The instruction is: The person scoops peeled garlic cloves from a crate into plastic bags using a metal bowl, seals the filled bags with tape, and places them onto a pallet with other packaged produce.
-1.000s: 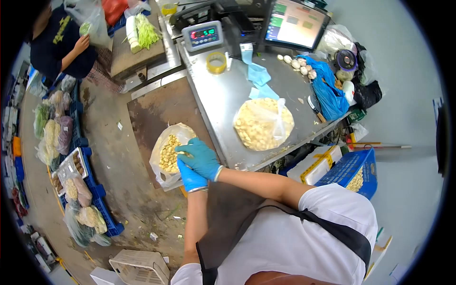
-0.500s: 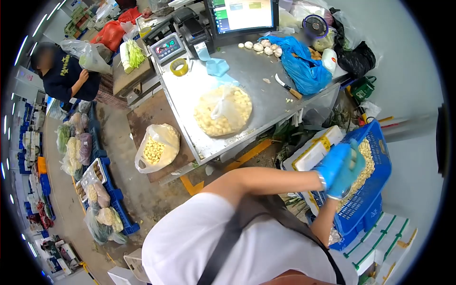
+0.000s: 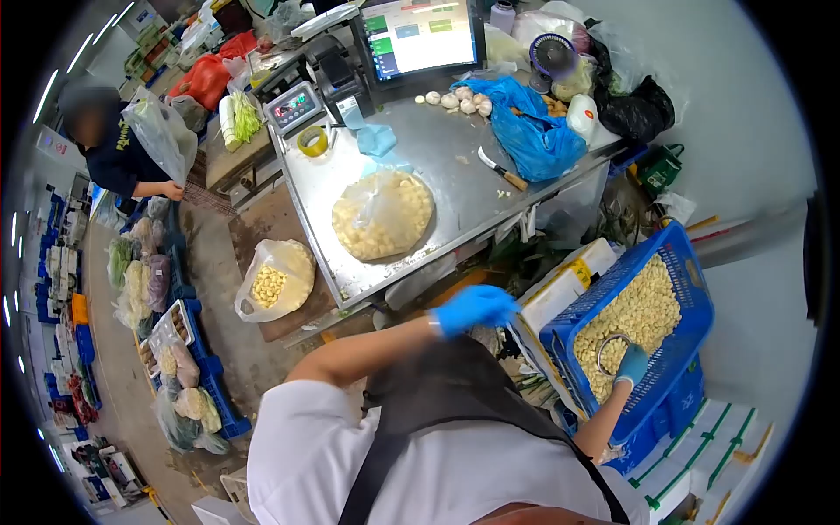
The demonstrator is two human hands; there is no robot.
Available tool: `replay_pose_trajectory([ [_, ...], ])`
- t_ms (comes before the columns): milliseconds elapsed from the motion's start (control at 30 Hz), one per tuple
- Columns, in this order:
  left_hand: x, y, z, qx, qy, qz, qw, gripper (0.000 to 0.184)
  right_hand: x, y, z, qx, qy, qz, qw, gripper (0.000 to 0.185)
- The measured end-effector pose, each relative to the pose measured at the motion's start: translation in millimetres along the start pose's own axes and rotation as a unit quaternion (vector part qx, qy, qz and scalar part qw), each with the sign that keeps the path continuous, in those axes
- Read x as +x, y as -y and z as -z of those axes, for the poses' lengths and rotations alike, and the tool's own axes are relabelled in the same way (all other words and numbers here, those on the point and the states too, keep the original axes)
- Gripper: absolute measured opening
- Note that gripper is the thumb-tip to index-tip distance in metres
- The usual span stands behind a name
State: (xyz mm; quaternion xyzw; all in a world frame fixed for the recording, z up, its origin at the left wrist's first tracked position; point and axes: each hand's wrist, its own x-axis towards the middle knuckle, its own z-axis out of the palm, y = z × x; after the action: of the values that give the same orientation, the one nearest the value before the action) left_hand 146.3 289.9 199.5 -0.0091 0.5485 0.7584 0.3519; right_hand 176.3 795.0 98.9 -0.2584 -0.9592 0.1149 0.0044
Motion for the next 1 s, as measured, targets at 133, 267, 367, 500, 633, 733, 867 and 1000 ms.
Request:
replay_pose_trajectory([
  [133, -112, 28, 140, -0.109, -0.378, -0.015, 0.919, 0.034, 17, 149, 39, 0.135, -0.139, 0.018, 0.981, 0.039],
  [267, -215, 101, 274, -0.175, -0.659, -0.126, 0.721, 0.032, 5, 316, 44, 0.354, -0.103, 0.194, 0.909, 0.026],
  [367, -277, 212, 394, -0.225, -0.708, -0.150, 0.653, 0.024, -43, 431, 4, 0.342, -0.069, 0.347, 0.871, 0.023],
  [500, -277, 303, 496, -0.252, -0.774, 0.074, 0.576, 0.020, -141, 542, -26, 0.152, 0.040, 0.483, 0.861, 0.030],
  [633, -250, 321, 536, 0.225, -0.681, 0.390, 0.577, 0.023, -204, 605, -36, 0.099, 0.130, 0.523, 0.836, 0.027],
  [733, -234, 311, 537, 0.498, -0.568, 0.462, 0.464, 0.027, -217, 625, -41, 0.099, 0.144, 0.526, 0.832, 0.026],
  [867, -240, 316, 536, 0.280, -0.812, 0.276, 0.432, 0.032, -220, 645, -38, 0.073, 0.162, 0.508, 0.843, 0.025],
  [1000, -249, 303, 548, 0.213, -0.797, 0.201, 0.529, 0.032, -212, 657, -56, 0.062, 0.180, 0.536, 0.822, 0.024],
])
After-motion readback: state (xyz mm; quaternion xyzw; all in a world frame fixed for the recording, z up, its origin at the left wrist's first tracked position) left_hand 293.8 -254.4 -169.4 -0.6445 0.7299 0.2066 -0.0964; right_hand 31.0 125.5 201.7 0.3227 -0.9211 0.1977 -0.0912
